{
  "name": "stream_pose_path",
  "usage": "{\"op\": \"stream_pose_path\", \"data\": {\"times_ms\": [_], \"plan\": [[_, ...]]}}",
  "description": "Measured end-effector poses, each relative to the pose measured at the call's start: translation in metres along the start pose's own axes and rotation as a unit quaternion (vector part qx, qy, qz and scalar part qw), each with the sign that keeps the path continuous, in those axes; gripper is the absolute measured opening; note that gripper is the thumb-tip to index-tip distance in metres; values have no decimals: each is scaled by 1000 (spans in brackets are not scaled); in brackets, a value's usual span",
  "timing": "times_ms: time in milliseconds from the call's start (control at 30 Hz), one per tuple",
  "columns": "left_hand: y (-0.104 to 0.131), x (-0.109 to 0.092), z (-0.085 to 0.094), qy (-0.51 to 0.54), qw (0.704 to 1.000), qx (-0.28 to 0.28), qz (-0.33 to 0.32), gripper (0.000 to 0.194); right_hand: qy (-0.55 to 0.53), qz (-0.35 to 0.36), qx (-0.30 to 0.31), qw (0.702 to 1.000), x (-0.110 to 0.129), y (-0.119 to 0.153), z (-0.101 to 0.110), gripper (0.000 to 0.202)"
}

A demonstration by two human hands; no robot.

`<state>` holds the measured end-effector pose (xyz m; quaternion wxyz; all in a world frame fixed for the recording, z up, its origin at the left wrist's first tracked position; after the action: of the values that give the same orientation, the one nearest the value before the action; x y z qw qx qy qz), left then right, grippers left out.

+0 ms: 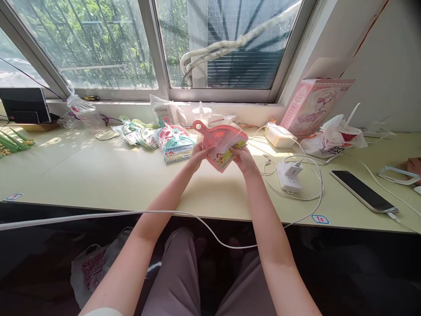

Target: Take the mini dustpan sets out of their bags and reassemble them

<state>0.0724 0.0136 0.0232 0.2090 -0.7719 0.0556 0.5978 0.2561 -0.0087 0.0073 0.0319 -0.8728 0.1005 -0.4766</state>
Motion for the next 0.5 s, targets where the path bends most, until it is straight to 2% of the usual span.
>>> {"op": "stream_pose_path", "data": {"times_ms": [167, 333, 500], "plan": [[2, 0, -4, -10, 1000, 3, 4, 54, 7, 18, -91, 996, -5, -3, 9, 43], [4, -5, -8, 2, 1000, 16, 6, 61, 54, 9, -71, 996, -10, -5, 11, 49], [8, -8, -17, 20, 999, 38, 4, 76, 49, 17, -87, 995, -9, -4, 13, 46]]}}
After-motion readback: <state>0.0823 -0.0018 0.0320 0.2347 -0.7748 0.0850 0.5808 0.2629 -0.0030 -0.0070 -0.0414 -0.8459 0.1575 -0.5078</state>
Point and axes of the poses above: each hand's wrist, its own y-axis away from the middle knuckle, its own z-axis out of the back of the hand, x = y × z, the point moved 5 cm from there along -y, towards the middle knuckle, and after that the axes turned 3 degrees about z, right-handed, at the moved point
